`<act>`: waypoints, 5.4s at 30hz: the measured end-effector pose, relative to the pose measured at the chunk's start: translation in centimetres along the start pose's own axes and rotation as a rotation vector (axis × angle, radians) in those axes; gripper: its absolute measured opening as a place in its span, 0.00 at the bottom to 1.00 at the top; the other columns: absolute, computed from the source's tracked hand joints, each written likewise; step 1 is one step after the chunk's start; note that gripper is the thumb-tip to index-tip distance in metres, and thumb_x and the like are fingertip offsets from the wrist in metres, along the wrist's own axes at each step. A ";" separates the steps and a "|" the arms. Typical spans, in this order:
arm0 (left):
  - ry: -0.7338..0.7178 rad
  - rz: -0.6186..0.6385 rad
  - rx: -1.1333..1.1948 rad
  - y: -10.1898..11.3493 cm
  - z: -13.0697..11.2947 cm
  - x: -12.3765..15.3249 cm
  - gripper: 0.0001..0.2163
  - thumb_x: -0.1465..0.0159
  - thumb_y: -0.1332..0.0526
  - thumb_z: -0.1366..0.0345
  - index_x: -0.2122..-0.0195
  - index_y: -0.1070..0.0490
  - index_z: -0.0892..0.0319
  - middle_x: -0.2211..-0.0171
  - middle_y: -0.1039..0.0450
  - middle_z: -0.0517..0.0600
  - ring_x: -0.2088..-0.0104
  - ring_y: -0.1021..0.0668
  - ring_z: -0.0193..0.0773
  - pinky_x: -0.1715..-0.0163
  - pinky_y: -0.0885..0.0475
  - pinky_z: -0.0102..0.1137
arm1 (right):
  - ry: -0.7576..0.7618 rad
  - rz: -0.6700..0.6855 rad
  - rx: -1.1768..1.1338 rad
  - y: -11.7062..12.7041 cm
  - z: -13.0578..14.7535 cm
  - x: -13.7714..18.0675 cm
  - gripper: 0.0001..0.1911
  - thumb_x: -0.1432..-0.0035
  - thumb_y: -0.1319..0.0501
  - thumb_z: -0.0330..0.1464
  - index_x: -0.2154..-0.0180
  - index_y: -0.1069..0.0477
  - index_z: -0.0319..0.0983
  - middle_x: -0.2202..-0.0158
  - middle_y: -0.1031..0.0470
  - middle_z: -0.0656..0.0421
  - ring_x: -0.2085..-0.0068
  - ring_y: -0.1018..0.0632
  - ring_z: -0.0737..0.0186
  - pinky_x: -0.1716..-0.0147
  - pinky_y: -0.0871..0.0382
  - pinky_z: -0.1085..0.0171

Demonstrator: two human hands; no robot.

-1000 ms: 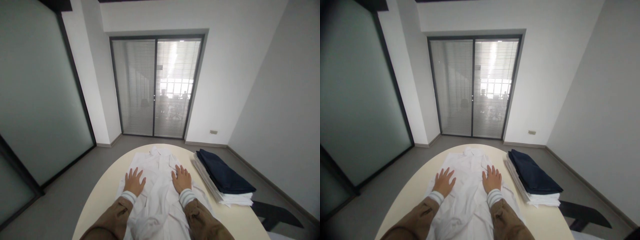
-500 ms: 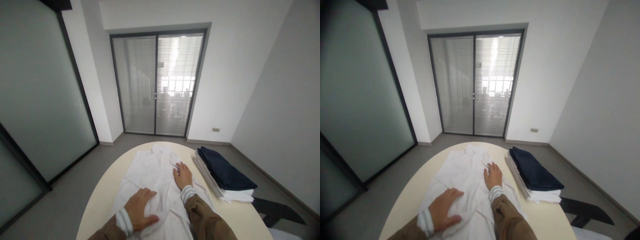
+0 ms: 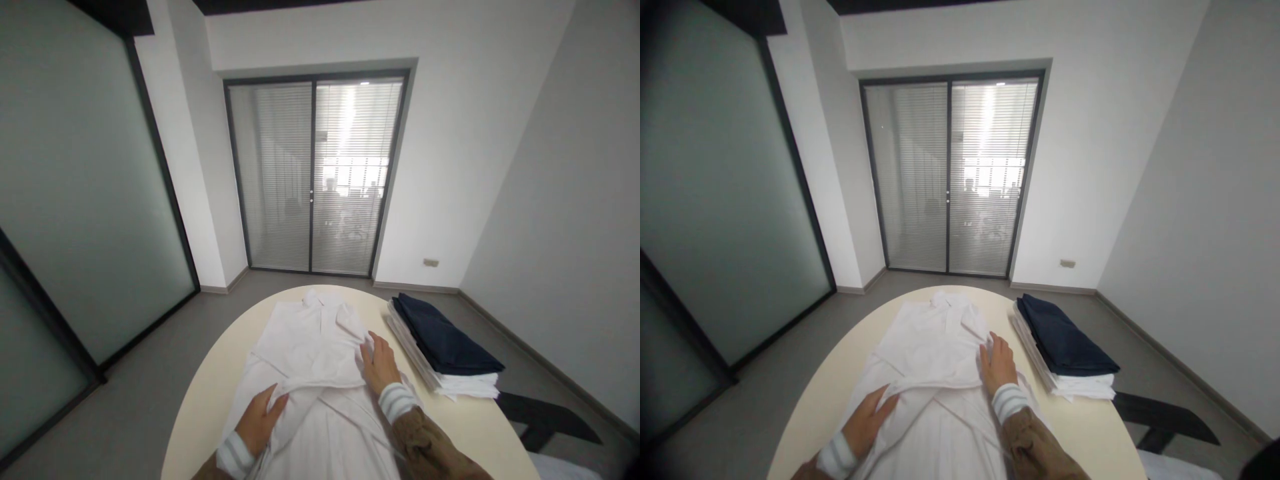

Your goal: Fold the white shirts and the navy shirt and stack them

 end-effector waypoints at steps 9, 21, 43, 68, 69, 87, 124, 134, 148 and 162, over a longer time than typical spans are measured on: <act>-0.276 0.354 -0.406 -1.3 -1.1 3.3 0.11 0.47 0.34 0.61 0.62 0.28 0.54 0.57 0.25 0.49 0.56 0.25 0.44 0.56 0.29 0.34 | 0.122 0.250 0.200 0.3 -2.7 3.1 0.29 0.36 0.50 0.43 0.37 0.38 0.39 0.37 0.36 0.47 0.36 0.36 0.47 0.37 0.47 0.46; -0.267 0.009 -0.302 -0.8 2.5 3.9 0.18 0.31 0.51 0.58 0.59 0.21 0.55 0.42 0.31 0.57 0.45 0.25 0.47 0.44 0.29 0.44 | -0.041 0.251 0.113 2.2 -2.7 1.3 0.31 0.44 0.48 0.24 0.38 0.38 0.39 0.47 0.25 0.52 0.46 0.27 0.58 0.45 0.37 0.60; -0.142 0.081 -0.210 -0.7 3.4 0.7 0.22 0.39 0.42 0.64 0.43 0.32 0.56 0.47 0.25 0.56 0.48 0.22 0.46 0.45 0.28 0.42 | -0.049 0.243 0.395 3.6 -1.5 -3.5 0.19 0.39 0.49 0.26 0.49 0.28 0.34 0.51 0.26 0.45 0.48 0.26 0.50 0.48 0.37 0.58; -0.245 -0.003 -0.747 0.6 10.2 -2.1 0.29 0.35 0.44 0.47 0.33 0.45 0.42 0.30 0.52 0.52 0.32 0.49 0.62 0.38 0.46 0.60 | -0.368 0.362 0.244 -2.0 -2.1 -15.1 0.21 0.30 0.52 0.40 0.47 0.32 0.33 0.53 0.24 0.44 0.53 0.22 0.52 0.56 0.29 0.57; -0.240 -0.009 -0.737 0.5 10.2 -2.2 0.29 0.35 0.43 0.48 0.33 0.44 0.43 0.30 0.52 0.52 0.32 0.49 0.63 0.39 0.46 0.60 | -0.376 0.383 0.229 -2.4 -2.5 -15.1 0.19 0.31 0.49 0.40 0.47 0.32 0.34 0.52 0.25 0.47 0.53 0.22 0.54 0.56 0.28 0.56; -0.103 0.036 -0.697 -0.3 6.7 -3.0 0.25 0.38 0.42 0.56 0.39 0.34 0.51 0.31 0.49 0.53 0.31 0.50 0.63 0.37 0.50 0.60 | -0.133 0.412 0.308 -2.4 -0.2 -7.1 0.33 0.36 0.47 0.45 0.33 0.46 0.42 0.31 0.48 0.51 0.33 0.43 0.47 0.37 0.48 0.51; 0.082 -0.163 -0.823 -3.2 6.6 -8.1 0.29 0.36 0.45 0.47 0.34 0.43 0.41 0.30 0.49 0.50 0.32 0.51 0.69 0.40 0.61 0.66 | -0.246 0.487 0.406 -8.6 8.1 -11.0 0.36 0.35 0.56 0.47 0.30 0.57 0.43 0.27 0.65 0.50 0.31 0.57 0.37 0.41 0.58 0.33; 0.148 -0.096 -0.800 -2.8 6.9 -9.7 0.30 0.36 0.47 0.44 0.33 0.45 0.41 0.30 0.51 0.51 0.32 0.51 0.70 0.42 0.55 0.67 | -0.248 0.514 0.475 -5.0 6.4 -5.0 0.39 0.35 0.57 0.51 0.30 0.59 0.41 0.27 0.64 0.50 0.31 0.59 0.30 0.42 0.63 0.27; 0.135 -0.100 -0.727 -2.2 6.8 -10.2 0.31 0.36 0.47 0.42 0.33 0.43 0.45 0.30 0.50 0.51 0.31 0.54 0.66 0.38 0.60 0.64 | -0.065 0.495 0.467 1.0 -3.0 -3.9 0.32 0.38 0.54 0.22 0.34 0.43 0.43 0.31 0.45 0.54 0.33 0.43 0.51 0.38 0.46 0.49; -0.203 0.102 -0.693 -3.1 6.6 -3.7 0.31 0.36 0.42 0.47 0.33 0.42 0.49 0.30 0.49 0.54 0.31 0.50 0.59 0.36 0.48 0.55 | 0.091 0.528 0.240 1.6 1.7 6.4 0.34 0.35 0.53 0.48 0.32 0.49 0.43 0.29 0.53 0.55 0.30 0.51 0.47 0.34 0.55 0.44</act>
Point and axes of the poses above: each hand's wrist, its own x-axis away from the middle knuckle, its own y-axis out of the back of the hand, z = x × y, the point moved 3 cm from there along -x, towards the middle knuckle
